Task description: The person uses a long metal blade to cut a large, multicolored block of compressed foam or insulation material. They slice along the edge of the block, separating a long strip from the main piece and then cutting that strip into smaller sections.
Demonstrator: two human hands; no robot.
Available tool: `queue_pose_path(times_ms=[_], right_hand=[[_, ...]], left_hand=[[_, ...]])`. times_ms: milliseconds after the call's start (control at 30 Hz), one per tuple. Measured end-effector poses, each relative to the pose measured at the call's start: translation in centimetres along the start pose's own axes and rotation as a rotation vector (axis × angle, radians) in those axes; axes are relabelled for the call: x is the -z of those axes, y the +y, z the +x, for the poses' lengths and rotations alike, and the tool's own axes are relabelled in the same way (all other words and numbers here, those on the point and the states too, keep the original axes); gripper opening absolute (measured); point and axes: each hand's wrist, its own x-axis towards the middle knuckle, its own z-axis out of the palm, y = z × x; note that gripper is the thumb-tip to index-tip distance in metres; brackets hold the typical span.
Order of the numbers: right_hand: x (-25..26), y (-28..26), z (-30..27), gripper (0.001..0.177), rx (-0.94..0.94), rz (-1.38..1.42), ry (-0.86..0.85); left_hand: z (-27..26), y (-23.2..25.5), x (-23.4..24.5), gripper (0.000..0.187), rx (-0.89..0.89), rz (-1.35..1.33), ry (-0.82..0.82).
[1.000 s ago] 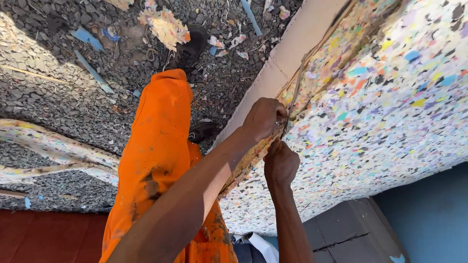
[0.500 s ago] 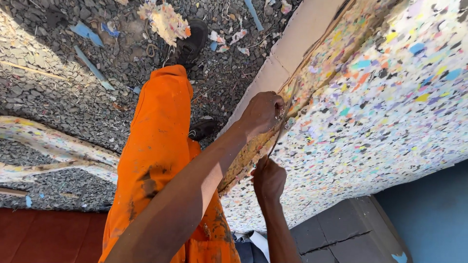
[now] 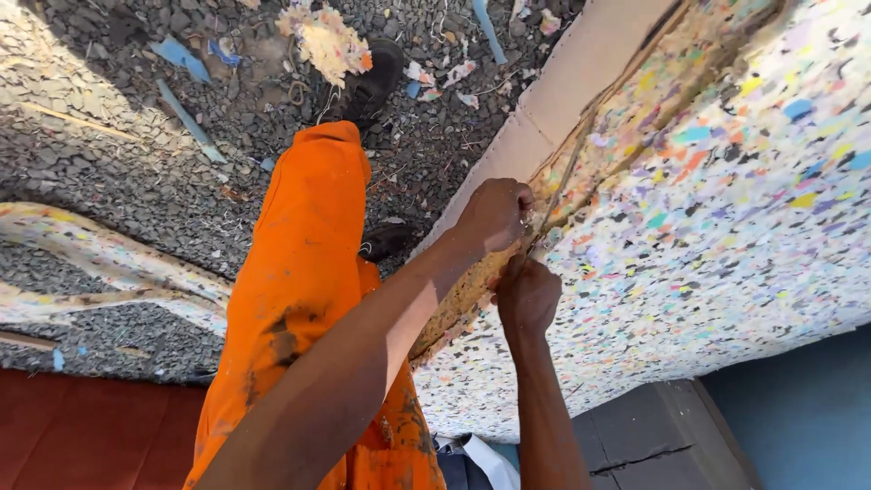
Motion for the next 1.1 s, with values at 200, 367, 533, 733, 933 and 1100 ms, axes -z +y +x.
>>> queue_pose_path(times_ms=[200, 367, 533, 733, 933, 1100], right_hand=[[-0.6, -0.4, -9.8, 0.031, 0.084, -0.397, -0.305], [-2.3, -0.1, -2.3, 0.031, 0.126, -0.386, -0.214], [-3.4, -1.0, -8.8, 0.048, 0.136, -0.542, -0.229], [-3.1, -1.4, -4.6, 0.066, 0.099, -0.652, -0.429], [-6.9, -0.1, -7.4, 0.024, 0.133, -0.487, -0.148], [-5.9, -0.7, -6.7, 0.055, 0.171, -0.612, -0.309]], left_hand=[[1.7, -3.9, -1.1, 0.011, 0.074, 0.047, -0.013], [2.2, -2.6, -0.4, 0.011, 0.095, 0.029, 0.011], [3.4, -9.0, -5.2, 0.007, 0.152, -0.043, 0.032], [2.8, 4.7, 4.7, 0.025, 0.306, 0.158, -0.2], [3.6, 3.2, 3.7, 0.032, 0.345, 0.335, -0.316], [6.5, -0.1, 2.0, 0.029, 0.231, 0.694, -0.431]])
